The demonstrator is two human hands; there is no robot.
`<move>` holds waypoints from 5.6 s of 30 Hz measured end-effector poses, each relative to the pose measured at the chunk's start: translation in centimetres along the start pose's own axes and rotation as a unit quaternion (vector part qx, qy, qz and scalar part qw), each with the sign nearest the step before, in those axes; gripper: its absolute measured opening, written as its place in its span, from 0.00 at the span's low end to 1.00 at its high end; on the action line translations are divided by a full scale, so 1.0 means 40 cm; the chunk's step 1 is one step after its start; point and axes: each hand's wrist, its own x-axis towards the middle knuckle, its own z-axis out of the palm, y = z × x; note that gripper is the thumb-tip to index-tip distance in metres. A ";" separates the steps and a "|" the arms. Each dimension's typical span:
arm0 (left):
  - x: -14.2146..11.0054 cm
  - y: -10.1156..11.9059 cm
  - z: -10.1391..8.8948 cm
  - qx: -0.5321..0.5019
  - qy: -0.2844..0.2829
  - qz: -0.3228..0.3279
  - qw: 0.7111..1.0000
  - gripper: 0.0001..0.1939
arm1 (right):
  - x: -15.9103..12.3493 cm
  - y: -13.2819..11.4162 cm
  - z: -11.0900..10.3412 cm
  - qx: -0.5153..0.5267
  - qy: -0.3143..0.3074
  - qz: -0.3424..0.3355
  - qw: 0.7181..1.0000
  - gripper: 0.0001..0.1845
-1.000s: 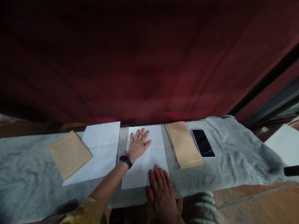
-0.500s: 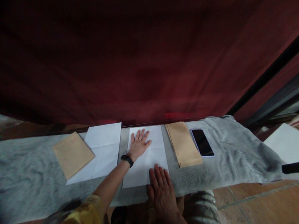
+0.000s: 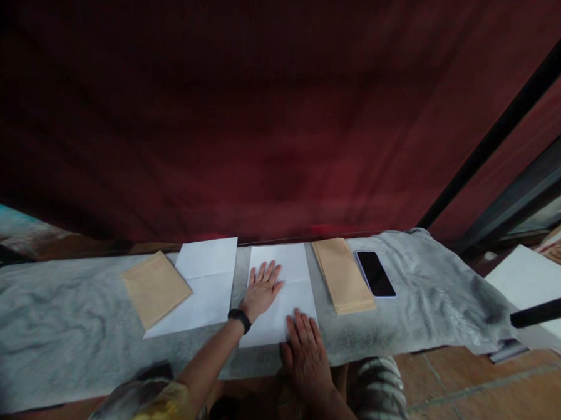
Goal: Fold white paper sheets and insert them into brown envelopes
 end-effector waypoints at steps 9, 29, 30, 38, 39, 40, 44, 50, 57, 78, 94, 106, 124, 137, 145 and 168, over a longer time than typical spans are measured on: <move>-0.119 0.006 -0.024 0.011 0.001 0.022 1.000 0.27 | -0.002 0.009 0.016 -0.020 -0.009 -0.013 1.000 0.28; -0.198 0.026 -0.063 -0.014 -0.011 0.036 0.999 0.32 | -0.003 0.013 0.010 -0.037 -0.023 -0.018 0.999 0.31; -0.201 0.031 -0.061 -0.017 -0.012 0.035 0.999 0.31 | -0.003 0.012 0.009 -0.038 -0.028 -0.016 0.999 0.31; -0.205 0.057 -0.061 -0.045 -0.017 0.083 0.995 0.25 | 0.004 0.006 -0.008 -0.033 -0.050 -0.009 0.998 0.29; -0.201 0.056 -0.063 -0.045 -0.020 0.081 0.996 0.25 | 0.006 0.006 -0.011 -0.031 -0.053 -0.011 0.998 0.29; -0.198 0.056 -0.064 -0.046 -0.023 0.078 0.996 0.26 | 0.008 0.006 -0.013 -0.027 -0.054 -0.012 0.998 0.28; -0.199 0.057 -0.066 -0.043 -0.026 0.076 0.996 0.26 | 0.008 0.008 -0.012 -0.015 -0.046 -0.010 0.999 0.28; -0.223 0.067 -0.061 -0.025 0.003 0.096 0.995 0.25 | 0.006 0.019 -0.013 0.022 -0.065 0.006 0.998 0.25; -0.223 0.074 -0.068 -0.018 0.003 0.098 0.995 0.25 | 0.060 0.031 -0.012 0.072 -0.079 0.050 0.993 0.25; -0.237 0.068 -0.058 -0.024 -0.014 0.054 0.998 0.27 | 0.039 0.032 0.015 -0.025 -0.076 0.033 0.996 0.29; -0.238 0.069 -0.061 -0.044 -0.009 0.045 0.998 0.29 | 0.061 0.046 0.017 0.008 -0.093 0.045 0.995 0.25; -0.239 0.065 -0.049 -0.038 0.000 0.051 0.998 0.28 | 0.052 0.057 0.027 0.006 -0.083 0.039 0.996 0.28; -0.238 0.070 -0.060 -0.028 -0.006 0.055 0.998 0.28 | 0.103 0.053 0.056 0.002 -0.076 0.054 0.996 0.28; -0.236 0.066 -0.069 -0.035 0.000 0.057 0.998 0.28 | 0.103 0.057 0.057 0.002 -0.087 0.053 0.995 0.29; -0.235 0.065 -0.066 -0.025 0.004 0.059 0.998 0.26 | 0.101 0.056 0.055 -0.001 -0.077 0.049 0.996 0.29; -0.236 0.064 -0.058 -0.012 0.001 0.062 0.998 0.27 | 0.109 0.049 0.050 0.002 -0.081 0.057 0.995 0.27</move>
